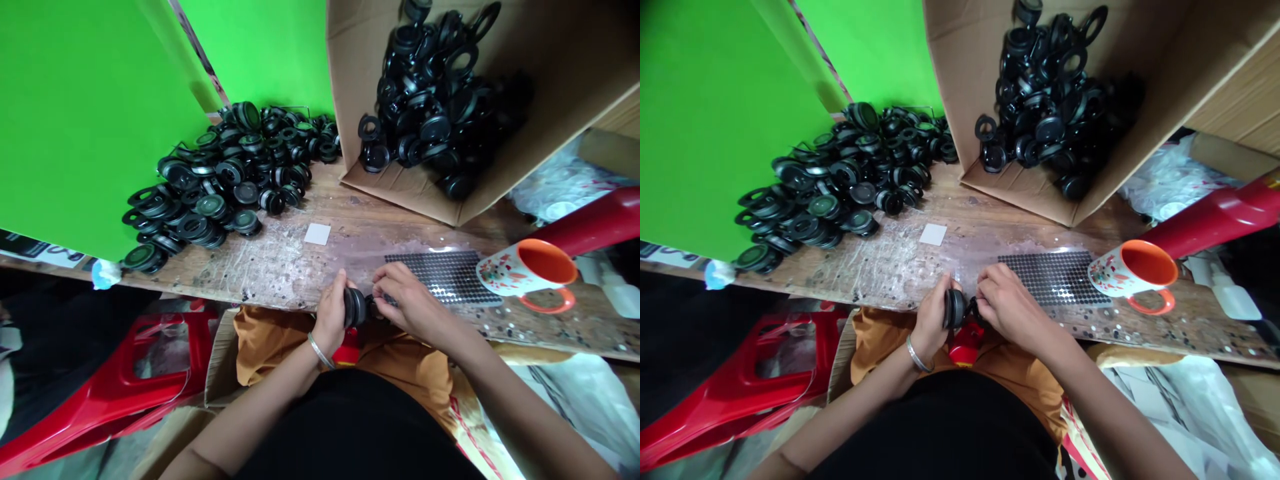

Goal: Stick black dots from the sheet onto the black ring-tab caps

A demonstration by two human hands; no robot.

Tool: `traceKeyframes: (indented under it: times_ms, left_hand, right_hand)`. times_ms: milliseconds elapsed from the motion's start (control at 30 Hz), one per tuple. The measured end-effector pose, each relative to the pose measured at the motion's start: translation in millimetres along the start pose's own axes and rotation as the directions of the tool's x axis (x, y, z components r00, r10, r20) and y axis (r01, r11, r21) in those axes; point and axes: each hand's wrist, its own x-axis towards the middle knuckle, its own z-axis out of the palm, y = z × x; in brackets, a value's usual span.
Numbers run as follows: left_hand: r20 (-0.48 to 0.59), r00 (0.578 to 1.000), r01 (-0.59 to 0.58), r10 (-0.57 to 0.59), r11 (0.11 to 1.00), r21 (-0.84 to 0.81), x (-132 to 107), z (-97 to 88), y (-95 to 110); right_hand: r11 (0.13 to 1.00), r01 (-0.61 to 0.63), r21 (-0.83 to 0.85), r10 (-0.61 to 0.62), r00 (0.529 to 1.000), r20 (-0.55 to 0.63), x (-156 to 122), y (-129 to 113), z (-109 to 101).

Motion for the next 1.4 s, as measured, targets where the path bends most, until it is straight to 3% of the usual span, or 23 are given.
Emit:
traceKeyframes:
  times_ms: [133,267,433,500,633,833,933,1033,1133,1233,1333,1400]
  left_hand:
    - [-0.043,0.991,0.116,-0.13,0.964,-0.238,5,-0.7,-2]
    - [-0.019,0.988,0.143,-0.154,0.952,-0.27,11,-4.7,-1]
    - [0.108,0.962,0.273,-0.251,0.907,-0.32,12,-5.5,5]
    - [0.114,0.955,0.296,-0.274,0.883,-0.365,13,-3.9,6]
    - [0.064,0.969,0.242,-0.237,0.878,-0.413,14,-1.4,6]
    - [0.005,0.994,0.109,-0.114,0.941,-0.32,11,-2.2,1]
    - [0.035,0.993,0.121,-0.115,0.954,-0.276,9,-1.0,4]
    - [0.072,0.983,0.181,-0.167,0.944,-0.277,8,1.3,9]
    - [0.041,0.983,0.181,-0.177,0.951,-0.252,6,2.9,10]
    - [-0.003,0.99,0.138,-0.142,0.966,-0.219,6,1.1,6]
    - [0.008,0.993,0.119,-0.121,0.96,-0.253,7,-3.9,5]
    - [0.071,0.991,0.126,-0.109,0.944,-0.305,10,-6.5,8]
  right_hand:
    - [0.992,-0.014,-0.124,-0.012,0.979,-0.202,-8,-10,21]
    - [0.969,-0.066,-0.237,-0.003,0.961,-0.278,-19,-19,38]
    - [0.993,0.026,-0.112,-0.066,0.925,-0.374,-22,-19,33]
    - [0.993,0.081,-0.081,-0.108,0.904,-0.414,-21,-20,31]
    - [0.979,0.164,-0.121,-0.2,0.891,-0.407,-21,-25,32]
    - [0.945,0.283,-0.165,-0.318,0.914,-0.253,-27,-25,25]
    - [0.969,0.235,-0.072,-0.245,0.914,-0.324,-28,-21,20]
    - [0.993,0.066,-0.097,-0.101,0.903,-0.418,-27,-14,21]
    - [0.973,-0.013,-0.229,-0.078,0.921,-0.383,-26,-10,26]
    - [0.96,0.021,-0.279,-0.115,0.938,-0.327,-26,-11,29]
    - [0.987,0.068,-0.145,-0.117,0.926,-0.358,-27,-16,32]
    - [0.996,0.042,0.076,-0.008,0.917,-0.398,-25,-19,34]
